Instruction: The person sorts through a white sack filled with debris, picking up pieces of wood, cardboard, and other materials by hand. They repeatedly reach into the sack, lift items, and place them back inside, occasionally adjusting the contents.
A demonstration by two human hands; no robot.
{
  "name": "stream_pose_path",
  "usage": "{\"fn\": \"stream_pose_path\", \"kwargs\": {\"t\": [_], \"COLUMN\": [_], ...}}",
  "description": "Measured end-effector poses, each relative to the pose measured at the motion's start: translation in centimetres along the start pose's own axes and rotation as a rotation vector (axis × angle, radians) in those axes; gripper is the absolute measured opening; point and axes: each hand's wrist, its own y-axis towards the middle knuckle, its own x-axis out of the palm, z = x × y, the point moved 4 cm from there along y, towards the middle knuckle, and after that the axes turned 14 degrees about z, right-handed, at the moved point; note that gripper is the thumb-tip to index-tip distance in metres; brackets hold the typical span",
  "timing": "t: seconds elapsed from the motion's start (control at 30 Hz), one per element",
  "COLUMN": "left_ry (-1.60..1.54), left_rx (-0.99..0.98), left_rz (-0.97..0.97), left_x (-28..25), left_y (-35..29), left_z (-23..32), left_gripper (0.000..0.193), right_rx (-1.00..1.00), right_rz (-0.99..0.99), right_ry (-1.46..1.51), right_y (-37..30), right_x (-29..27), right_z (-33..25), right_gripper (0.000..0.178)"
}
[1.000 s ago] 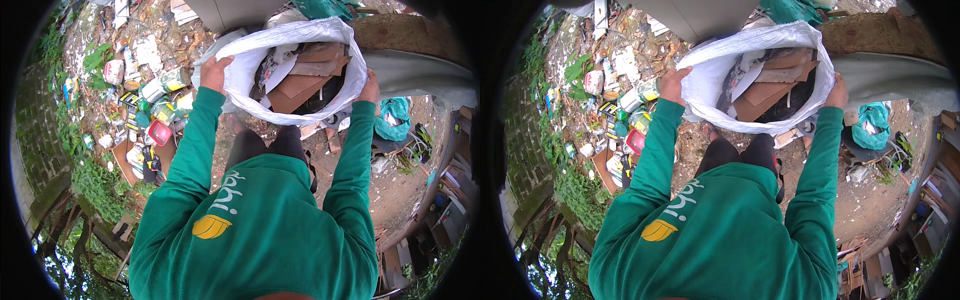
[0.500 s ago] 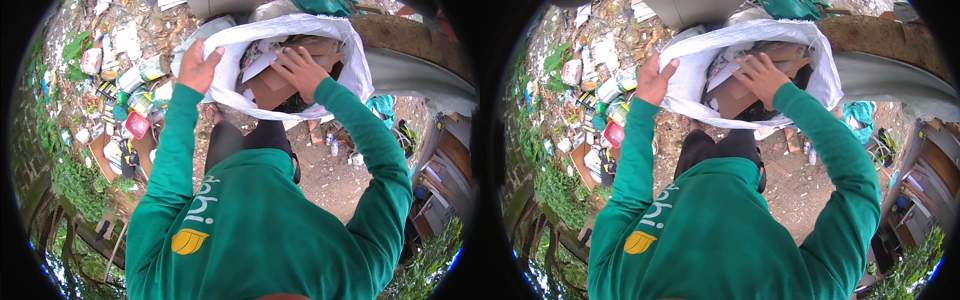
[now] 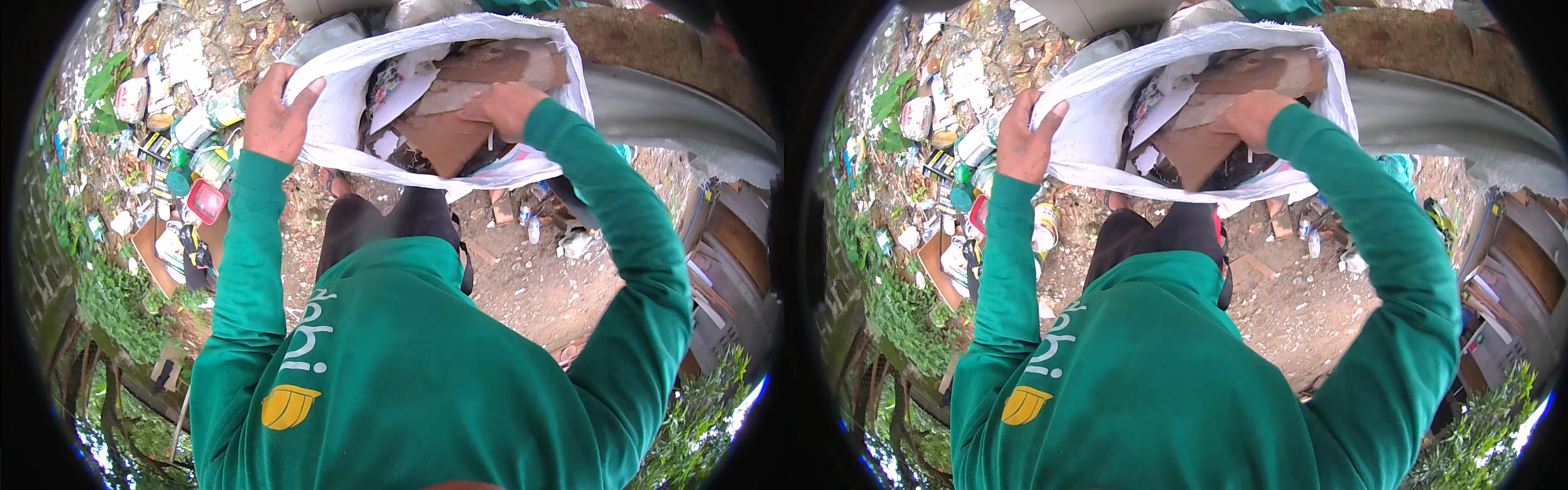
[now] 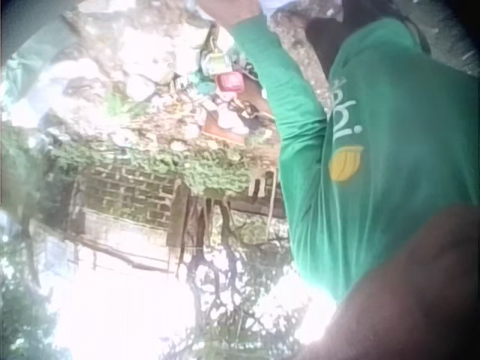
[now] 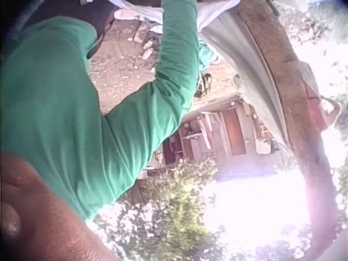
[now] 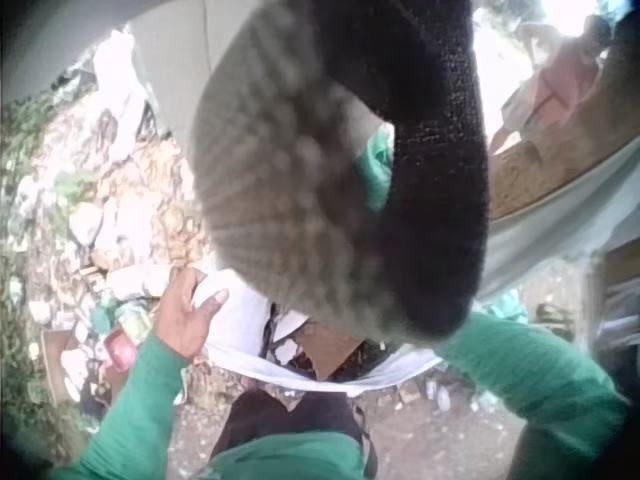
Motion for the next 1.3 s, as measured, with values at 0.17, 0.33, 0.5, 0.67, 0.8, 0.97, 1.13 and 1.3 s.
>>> {"fn": "stream_pose_path", "kwargs": {"t": [0.17, 0.33, 0.5, 0.67, 0.8, 0.97, 1.13, 1.3], "left_ry": [-0.075, -0.066, -0.071, -0.079, -0.082, -0.156, -0.104, -0.121], "left_rx": [-0.026, -0.001, 0.000, -0.018, 0.046, 0.003, 0.052, 0.074], "left_rz": [-0.022, -0.053, -0.052, -0.030, 0.043, 0.137, 0.164, 0.182], "left_x": [0.0, 0.6, 0.6, 0.3, 0.7, 0.9, 0.1, -0.1], "left_y": [-1.2, -1.1, -1.6, -1.7, -0.8, -0.8, -0.4, 0.3], "left_z": [-0.3, 2.0, 1.1, 2.1, 0.7, -0.1, -0.3, -0.6], "left_gripper": [0.029, 0.031, 0.031, 0.030, 0.025, 0.023, 0.022, 0.019], "right_rx": [0.176, 0.145, 0.197, 0.064, -0.067, 0.097, 0.253, 0.395], "right_rz": [-0.097, -0.024, -0.207, 0.210, 0.080, -0.112, -0.106, 0.045], "right_ry": [-0.110, -0.168, 0.022, 0.109, -0.171, -0.165, -0.091, 0.124], "right_y": [-4.0, -0.9, 1.6, 11.7, 17.4, 19.1, 19.5, 16.0], "right_x": [0.9, 7.9, -3.1, 0.6, 6.4, 8.6, 8.9, 9.4], "right_z": [-1.6, -2.5, -8.0, -8.8, -7.3, -7.2, -7.8, -7.9], "right_gripper": [0.056, 0.068, 0.056, 0.055, 0.085, 0.084, 0.053, 0.035]}}
